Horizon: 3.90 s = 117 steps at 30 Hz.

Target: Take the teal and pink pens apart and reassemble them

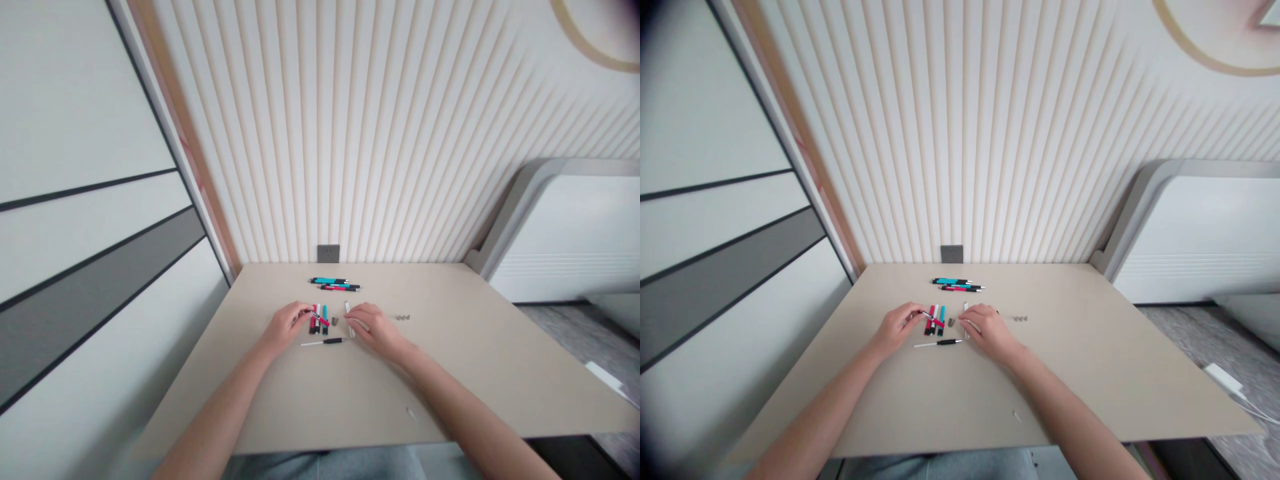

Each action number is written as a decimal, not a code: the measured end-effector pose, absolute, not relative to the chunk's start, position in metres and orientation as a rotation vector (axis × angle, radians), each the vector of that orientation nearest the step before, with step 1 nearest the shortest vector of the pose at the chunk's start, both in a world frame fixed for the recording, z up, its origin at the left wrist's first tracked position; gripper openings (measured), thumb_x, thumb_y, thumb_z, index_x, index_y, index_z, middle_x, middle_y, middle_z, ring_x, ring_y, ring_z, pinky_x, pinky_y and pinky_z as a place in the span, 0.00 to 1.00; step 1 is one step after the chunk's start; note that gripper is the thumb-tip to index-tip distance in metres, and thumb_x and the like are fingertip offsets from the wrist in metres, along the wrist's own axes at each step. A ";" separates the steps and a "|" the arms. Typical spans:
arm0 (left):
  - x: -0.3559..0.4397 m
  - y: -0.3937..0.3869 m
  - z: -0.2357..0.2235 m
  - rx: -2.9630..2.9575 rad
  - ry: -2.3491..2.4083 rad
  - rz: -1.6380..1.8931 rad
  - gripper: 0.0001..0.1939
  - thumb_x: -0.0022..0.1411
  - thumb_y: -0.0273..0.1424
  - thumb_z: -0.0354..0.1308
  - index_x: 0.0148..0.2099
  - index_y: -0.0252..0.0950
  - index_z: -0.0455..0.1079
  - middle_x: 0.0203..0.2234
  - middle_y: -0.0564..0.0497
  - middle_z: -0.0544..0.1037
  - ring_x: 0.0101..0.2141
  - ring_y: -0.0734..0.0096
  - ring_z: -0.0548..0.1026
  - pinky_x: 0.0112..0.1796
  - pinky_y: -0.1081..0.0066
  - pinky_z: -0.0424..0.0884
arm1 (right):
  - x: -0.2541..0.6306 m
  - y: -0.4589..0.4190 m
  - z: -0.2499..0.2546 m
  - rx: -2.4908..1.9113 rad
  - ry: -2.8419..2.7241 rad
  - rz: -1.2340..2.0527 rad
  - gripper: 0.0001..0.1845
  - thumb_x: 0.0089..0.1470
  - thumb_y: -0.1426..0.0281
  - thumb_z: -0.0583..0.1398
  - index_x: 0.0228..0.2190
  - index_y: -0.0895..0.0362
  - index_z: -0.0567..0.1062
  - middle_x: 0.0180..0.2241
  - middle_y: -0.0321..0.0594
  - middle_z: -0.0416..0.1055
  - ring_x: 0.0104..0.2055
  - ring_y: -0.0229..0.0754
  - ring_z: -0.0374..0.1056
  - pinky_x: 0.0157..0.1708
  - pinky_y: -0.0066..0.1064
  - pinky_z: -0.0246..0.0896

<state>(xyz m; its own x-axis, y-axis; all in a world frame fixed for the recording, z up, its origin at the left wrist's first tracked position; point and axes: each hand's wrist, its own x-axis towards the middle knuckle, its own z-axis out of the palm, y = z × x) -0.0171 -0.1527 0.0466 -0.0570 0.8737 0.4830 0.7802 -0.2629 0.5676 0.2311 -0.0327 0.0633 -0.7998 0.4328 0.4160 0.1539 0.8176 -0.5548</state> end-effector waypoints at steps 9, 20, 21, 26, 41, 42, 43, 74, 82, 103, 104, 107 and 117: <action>-0.020 -0.150 0.046 2.064 1.836 1.210 0.11 0.68 0.37 0.51 0.44 0.38 0.71 0.35 0.51 0.79 0.34 0.70 0.75 0.38 0.72 0.70 | 0.376 -0.084 0.082 -0.423 -2.789 0.700 0.37 0.55 0.49 0.58 0.62 0.48 0.60 0.61 0.45 0.59 0.63 0.55 0.53 0.61 0.48 0.46; -0.043 -0.154 0.053 2.043 2.025 1.366 0.12 0.67 0.38 0.52 0.44 0.37 0.71 0.31 0.52 0.77 0.31 0.70 0.74 0.35 0.73 0.70 | 0.391 -0.096 0.032 -0.761 -2.589 0.695 0.13 0.58 0.59 0.59 0.44 0.47 0.76 0.43 0.45 0.72 0.46 0.50 0.67 0.47 0.43 0.63; -0.047 -0.155 0.053 2.021 2.053 1.387 0.12 0.66 0.38 0.52 0.44 0.37 0.71 0.31 0.52 0.77 0.31 0.70 0.74 0.36 0.72 0.70 | 0.391 -0.095 0.030 -0.758 -2.584 0.706 0.11 0.58 0.60 0.59 0.40 0.48 0.78 0.41 0.45 0.72 0.45 0.49 0.67 0.46 0.42 0.64; -0.061 -0.156 0.051 1.835 2.215 1.522 0.13 0.65 0.40 0.52 0.44 0.37 0.70 0.34 0.50 0.78 0.32 0.68 0.75 0.37 0.70 0.70 | 0.386 -0.091 0.022 -0.830 -2.551 0.786 0.14 0.61 0.60 0.55 0.32 0.53 0.77 0.37 0.43 0.71 0.41 0.44 0.68 0.43 0.36 0.65; -0.071 -0.151 0.039 1.594 2.406 1.579 0.10 0.63 0.37 0.52 0.41 0.38 0.68 0.25 0.54 0.74 0.26 0.71 0.72 0.29 0.74 0.66 | 0.360 -0.082 0.029 -0.733 -2.626 0.657 0.13 0.63 0.61 0.54 0.38 0.53 0.75 0.38 0.42 0.73 0.41 0.42 0.69 0.42 0.33 0.65; -0.070 -0.151 0.038 1.596 2.411 1.569 0.09 0.63 0.37 0.52 0.41 0.38 0.68 0.25 0.54 0.74 0.26 0.71 0.72 0.29 0.74 0.66 | 0.345 -0.081 0.037 -0.694 -2.625 0.629 0.13 0.63 0.61 0.54 0.38 0.53 0.75 0.38 0.42 0.73 0.41 0.43 0.69 0.42 0.34 0.64; -0.069 -0.151 0.037 1.603 2.413 1.556 0.09 0.63 0.36 0.52 0.41 0.38 0.68 0.25 0.54 0.74 0.26 0.71 0.72 0.29 0.74 0.66 | 0.326 -0.080 0.045 -0.655 -2.614 0.597 0.12 0.63 0.62 0.54 0.39 0.54 0.75 0.37 0.42 0.73 0.41 0.43 0.69 0.43 0.34 0.64; -0.046 -0.156 0.042 1.999 2.347 1.081 0.05 0.64 0.33 0.54 0.38 0.38 0.68 0.29 0.52 0.76 0.30 0.68 0.73 0.34 0.70 0.67 | 0.124 -0.060 0.058 -0.775 -2.692 0.309 0.12 0.62 0.70 0.54 0.43 0.54 0.76 0.41 0.43 0.75 0.46 0.44 0.67 0.46 0.32 0.54; -0.027 -0.159 0.056 2.555 2.251 0.599 0.05 0.66 0.30 0.54 0.38 0.37 0.70 0.31 0.48 0.77 0.36 0.63 0.73 0.39 0.64 0.63 | 0.168 -0.053 0.046 -0.658 -2.616 0.388 0.10 0.63 0.72 0.54 0.41 0.54 0.75 0.39 0.41 0.74 0.44 0.42 0.66 0.45 0.32 0.55; -0.008 -0.159 0.062 2.699 2.038 0.392 0.12 0.66 0.39 0.54 0.39 0.36 0.70 0.34 0.47 0.76 0.37 0.63 0.71 0.37 0.64 0.59 | 0.171 -0.067 0.046 -0.523 -2.659 0.342 0.11 0.62 0.68 0.55 0.43 0.53 0.75 0.40 0.42 0.71 0.46 0.44 0.62 0.49 0.37 0.51; -0.008 -0.160 0.062 2.688 2.032 0.407 0.12 0.66 0.40 0.54 0.40 0.36 0.71 0.34 0.47 0.76 0.38 0.63 0.71 0.37 0.64 0.59 | 0.172 -0.067 0.046 -0.521 -2.661 0.345 0.11 0.62 0.68 0.55 0.44 0.52 0.75 0.40 0.42 0.71 0.46 0.44 0.62 0.49 0.37 0.51; -0.011 -0.161 0.062 2.658 2.039 0.409 0.14 0.63 0.43 0.58 0.40 0.37 0.71 0.34 0.47 0.76 0.38 0.62 0.71 0.38 0.64 0.60 | 0.172 -0.067 0.045 -0.515 -2.662 0.360 0.11 0.62 0.67 0.55 0.44 0.52 0.75 0.40 0.42 0.71 0.46 0.44 0.62 0.49 0.37 0.51; -0.021 -0.165 0.063 2.593 2.038 0.408 0.14 0.59 0.44 0.61 0.41 0.40 0.74 0.36 0.48 0.76 0.40 0.61 0.70 0.41 0.62 0.61 | 0.172 -0.069 0.048 -0.467 -2.665 0.334 0.14 0.64 0.65 0.53 0.46 0.51 0.75 0.48 0.43 0.70 0.50 0.46 0.61 0.51 0.40 0.50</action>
